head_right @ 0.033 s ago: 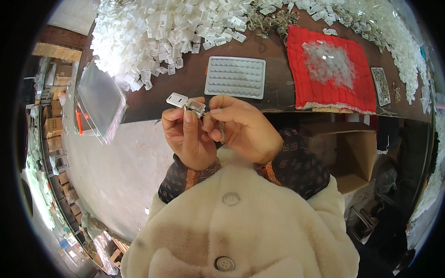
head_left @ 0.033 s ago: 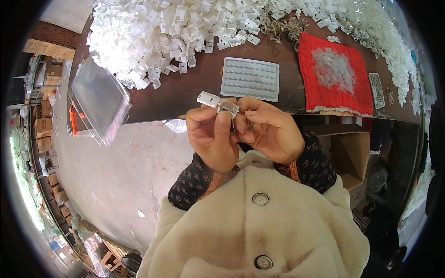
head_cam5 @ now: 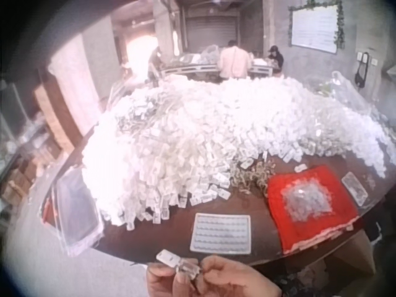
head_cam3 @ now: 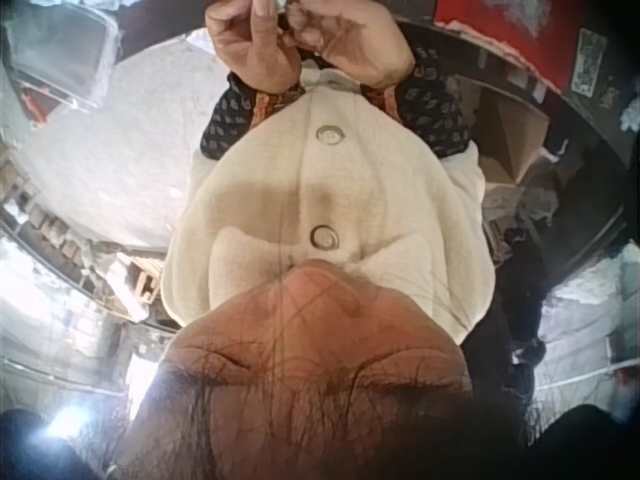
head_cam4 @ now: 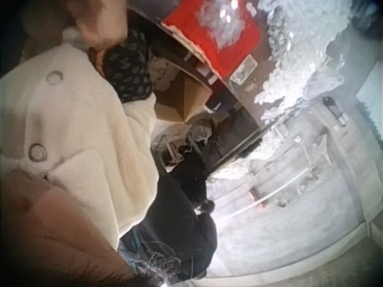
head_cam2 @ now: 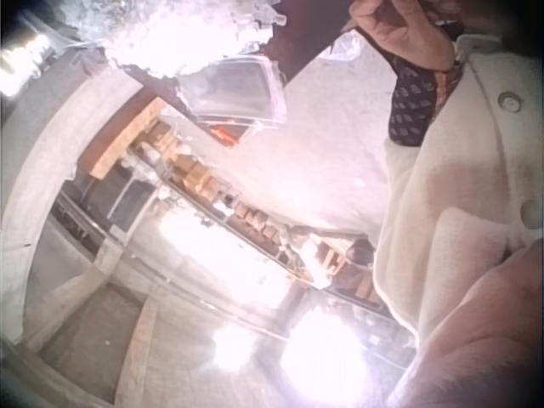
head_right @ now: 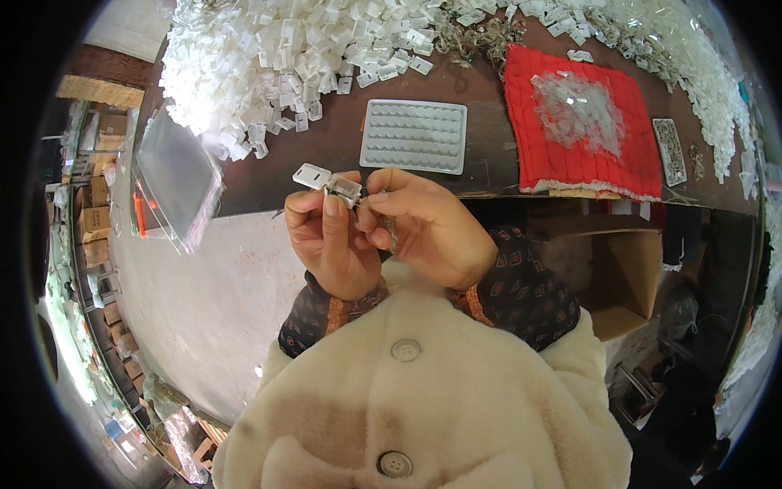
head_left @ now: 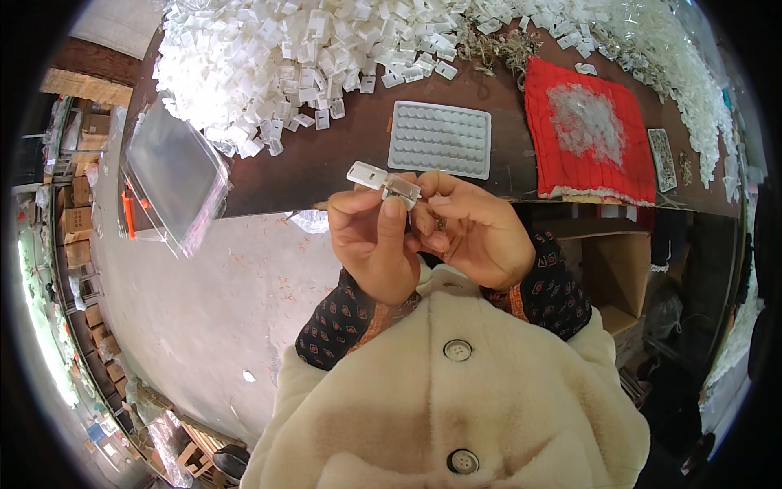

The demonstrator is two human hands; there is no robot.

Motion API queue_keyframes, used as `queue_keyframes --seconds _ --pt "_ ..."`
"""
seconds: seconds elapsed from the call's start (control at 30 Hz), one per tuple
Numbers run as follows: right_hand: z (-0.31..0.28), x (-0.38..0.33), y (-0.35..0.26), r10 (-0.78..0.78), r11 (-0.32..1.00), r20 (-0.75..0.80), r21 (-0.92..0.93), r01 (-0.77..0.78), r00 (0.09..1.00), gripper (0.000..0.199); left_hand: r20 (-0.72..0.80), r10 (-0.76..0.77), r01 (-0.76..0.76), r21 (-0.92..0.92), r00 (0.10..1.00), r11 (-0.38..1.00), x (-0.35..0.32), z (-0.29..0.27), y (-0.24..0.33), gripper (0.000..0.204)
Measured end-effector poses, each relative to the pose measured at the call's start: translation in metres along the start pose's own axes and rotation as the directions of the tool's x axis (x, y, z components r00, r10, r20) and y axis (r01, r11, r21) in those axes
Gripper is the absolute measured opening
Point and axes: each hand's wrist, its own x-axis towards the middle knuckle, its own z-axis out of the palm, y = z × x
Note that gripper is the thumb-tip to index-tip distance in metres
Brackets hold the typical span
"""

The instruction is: The person assembles small LED light units by inserting metal contacts into white plastic housings and testing each unit with a battery. Completed units are placed into a compartmentalized tray on the table.

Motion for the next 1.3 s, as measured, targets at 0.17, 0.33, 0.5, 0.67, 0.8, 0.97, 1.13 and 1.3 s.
queue_keyframes --seconds 0.17,0.33,0.5,0.67,0.8,0.97,1.13,1.3 --pt "0.006 -0.002 0.01 -0.242 0.919 -0.125 -0.346 0.186 0.962 0.003 -0.052 0.098 -0.095 0.048 0.994 0.994 0.001 0.003 -0.006 0.014" --pt "0.008 0.005 0.001 -0.254 -0.721 0.835 -0.5 0.48 0.488 0.015 -0.085 0.13 -0.106 0.248 0.988 0.963 0.001 0.003 -0.006 0.015" --pt "0.008 -0.001 0.009 -0.638 -0.187 0.521 -0.819 0.542 0.567 0.019 -0.126 0.148 -0.128 0.156 0.981 0.979 0.003 0.001 -0.007 0.012" --pt "0.001 -0.001 -0.002 -0.355 0.853 -0.006 -0.41 0.322 0.935 0.016 -0.114 0.198 -0.182 0.141 0.973 0.973 0.006 0.004 -0.01 0.012" --pt "-0.003 0.0 -0.004 -0.072 0.97 -0.015 -0.236 0.066 0.997 0.014 -0.098 0.034 -0.037 -0.034 0.995 0.999 0.001 0.005 -0.004 0.012" --pt "0.003 -0.002 0.003 -0.189 0.914 -0.053 -0.374 0.156 0.981 0.012 -0.105 0.088 -0.078 0.095 0.991 0.992 0.003 0.002 -0.007 0.013" --pt "0.009 -0.006 0.011 -0.519 0.534 0.061 -0.756 0.379 0.852 0.021 -0.125 0.184 -0.154 0.215 0.975 0.964 0.002 0.004 -0.01 0.013" --pt "0.003 -0.005 0.017 -0.637 0.114 0.28 -0.888 0.446 0.718 0.022 -0.122 0.148 -0.123 0.195 0.981 0.973 0.002 0.004 -0.008 0.012"
